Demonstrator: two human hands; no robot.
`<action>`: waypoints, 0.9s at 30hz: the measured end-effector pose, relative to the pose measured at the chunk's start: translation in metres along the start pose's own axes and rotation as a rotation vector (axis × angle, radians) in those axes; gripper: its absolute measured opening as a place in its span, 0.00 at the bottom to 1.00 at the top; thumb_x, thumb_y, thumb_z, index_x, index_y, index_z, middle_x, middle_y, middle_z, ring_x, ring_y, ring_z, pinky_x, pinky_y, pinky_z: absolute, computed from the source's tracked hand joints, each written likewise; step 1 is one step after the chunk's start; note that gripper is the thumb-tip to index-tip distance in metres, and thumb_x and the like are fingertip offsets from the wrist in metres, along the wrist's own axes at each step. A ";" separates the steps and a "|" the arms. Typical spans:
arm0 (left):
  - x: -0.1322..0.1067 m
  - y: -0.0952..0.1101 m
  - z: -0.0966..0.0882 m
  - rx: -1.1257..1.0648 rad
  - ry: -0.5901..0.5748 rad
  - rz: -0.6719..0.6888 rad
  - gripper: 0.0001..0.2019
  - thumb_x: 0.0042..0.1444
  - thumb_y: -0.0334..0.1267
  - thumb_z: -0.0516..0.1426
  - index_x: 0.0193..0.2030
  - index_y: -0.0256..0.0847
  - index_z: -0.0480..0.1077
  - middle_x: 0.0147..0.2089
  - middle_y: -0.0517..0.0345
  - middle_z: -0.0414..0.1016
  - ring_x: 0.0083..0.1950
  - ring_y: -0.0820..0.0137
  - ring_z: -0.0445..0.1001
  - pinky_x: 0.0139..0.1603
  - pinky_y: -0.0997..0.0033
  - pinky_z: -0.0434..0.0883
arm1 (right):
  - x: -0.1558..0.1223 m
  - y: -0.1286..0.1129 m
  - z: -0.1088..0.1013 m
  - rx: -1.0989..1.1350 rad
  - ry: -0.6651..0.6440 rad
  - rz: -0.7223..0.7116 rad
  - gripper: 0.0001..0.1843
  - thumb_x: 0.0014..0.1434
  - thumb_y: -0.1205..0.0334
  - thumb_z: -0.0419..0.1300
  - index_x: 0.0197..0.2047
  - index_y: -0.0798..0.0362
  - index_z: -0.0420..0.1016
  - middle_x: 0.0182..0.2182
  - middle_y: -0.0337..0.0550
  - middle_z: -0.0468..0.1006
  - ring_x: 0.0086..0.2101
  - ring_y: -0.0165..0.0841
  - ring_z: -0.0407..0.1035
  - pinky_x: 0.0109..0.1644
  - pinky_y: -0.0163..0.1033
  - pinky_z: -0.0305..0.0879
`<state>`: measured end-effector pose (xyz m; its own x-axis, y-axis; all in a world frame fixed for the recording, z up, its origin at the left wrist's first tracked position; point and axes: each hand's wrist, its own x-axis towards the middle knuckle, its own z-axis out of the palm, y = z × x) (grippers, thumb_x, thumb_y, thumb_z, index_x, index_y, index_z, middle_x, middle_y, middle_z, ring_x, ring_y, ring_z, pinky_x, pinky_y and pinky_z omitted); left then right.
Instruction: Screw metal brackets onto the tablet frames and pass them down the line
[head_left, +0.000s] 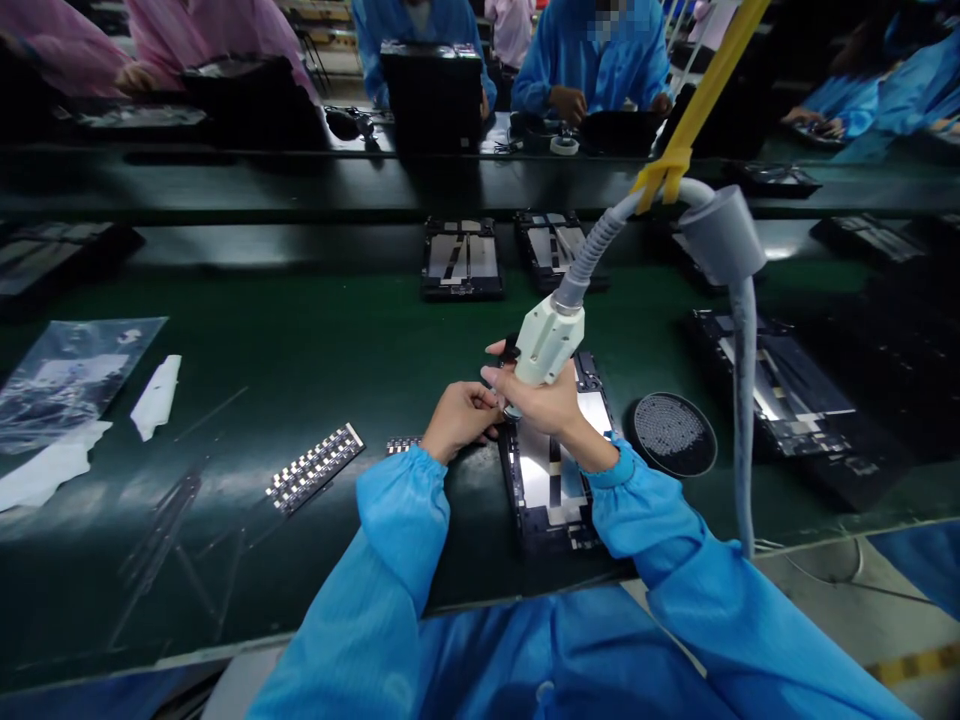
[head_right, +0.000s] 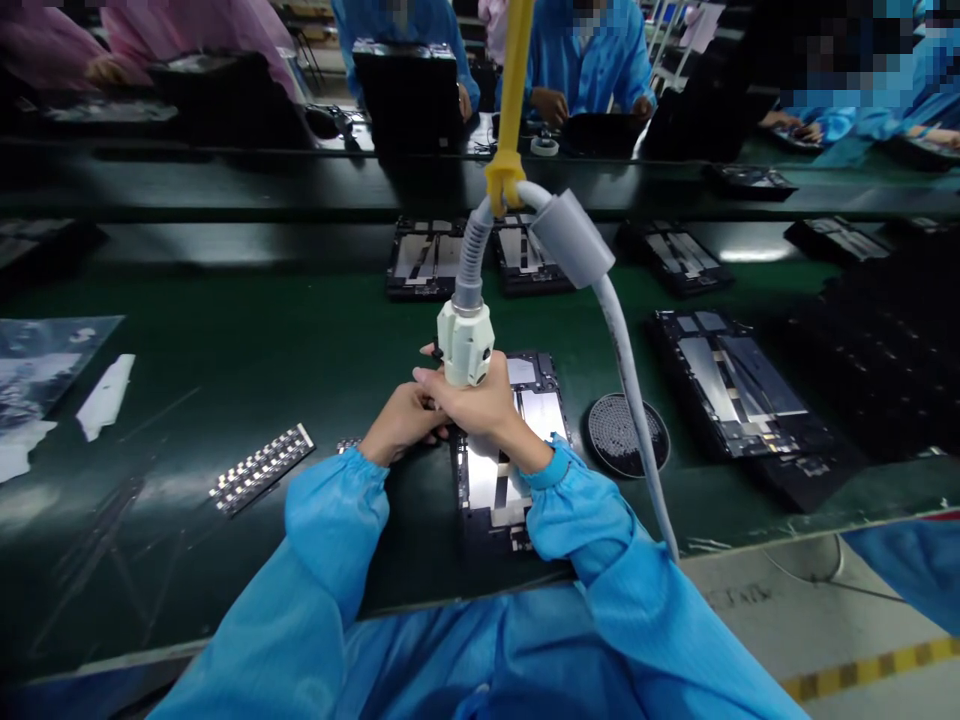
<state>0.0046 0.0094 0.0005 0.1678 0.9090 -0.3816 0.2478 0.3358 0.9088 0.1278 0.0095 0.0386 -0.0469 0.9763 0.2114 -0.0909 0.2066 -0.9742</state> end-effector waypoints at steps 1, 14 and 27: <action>0.000 0.000 0.001 0.000 -0.001 -0.004 0.06 0.48 0.30 0.63 0.28 0.34 0.69 0.18 0.65 0.68 0.17 0.77 0.70 0.14 0.84 0.61 | 0.000 0.000 0.000 -0.001 0.005 -0.002 0.14 0.47 0.58 0.69 0.38 0.53 0.75 0.24 0.37 0.75 0.26 0.32 0.72 0.31 0.41 0.72; -0.048 -0.008 -0.093 0.373 0.194 0.093 0.15 0.46 0.47 0.61 0.35 0.38 0.78 0.32 0.54 0.79 0.32 0.67 0.75 0.34 0.67 0.71 | -0.007 0.008 0.009 -0.081 -0.034 -0.060 0.09 0.49 0.60 0.66 0.33 0.55 0.74 0.21 0.37 0.72 0.23 0.30 0.68 0.27 0.37 0.66; -0.030 -0.037 -0.083 0.819 0.194 0.394 0.28 0.44 0.62 0.58 0.43 0.43 0.77 0.41 0.52 0.74 0.29 0.68 0.69 0.31 0.67 0.69 | -0.021 -0.057 -0.124 -0.005 0.263 -0.167 0.14 0.44 0.59 0.72 0.33 0.53 0.74 0.14 0.30 0.68 0.16 0.26 0.64 0.20 0.35 0.65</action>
<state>-0.0891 -0.0096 -0.0078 0.2385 0.9706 0.0313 0.8155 -0.2177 0.5362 0.2569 -0.0144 0.0800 0.2271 0.9119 0.3418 -0.0712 0.3656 -0.9281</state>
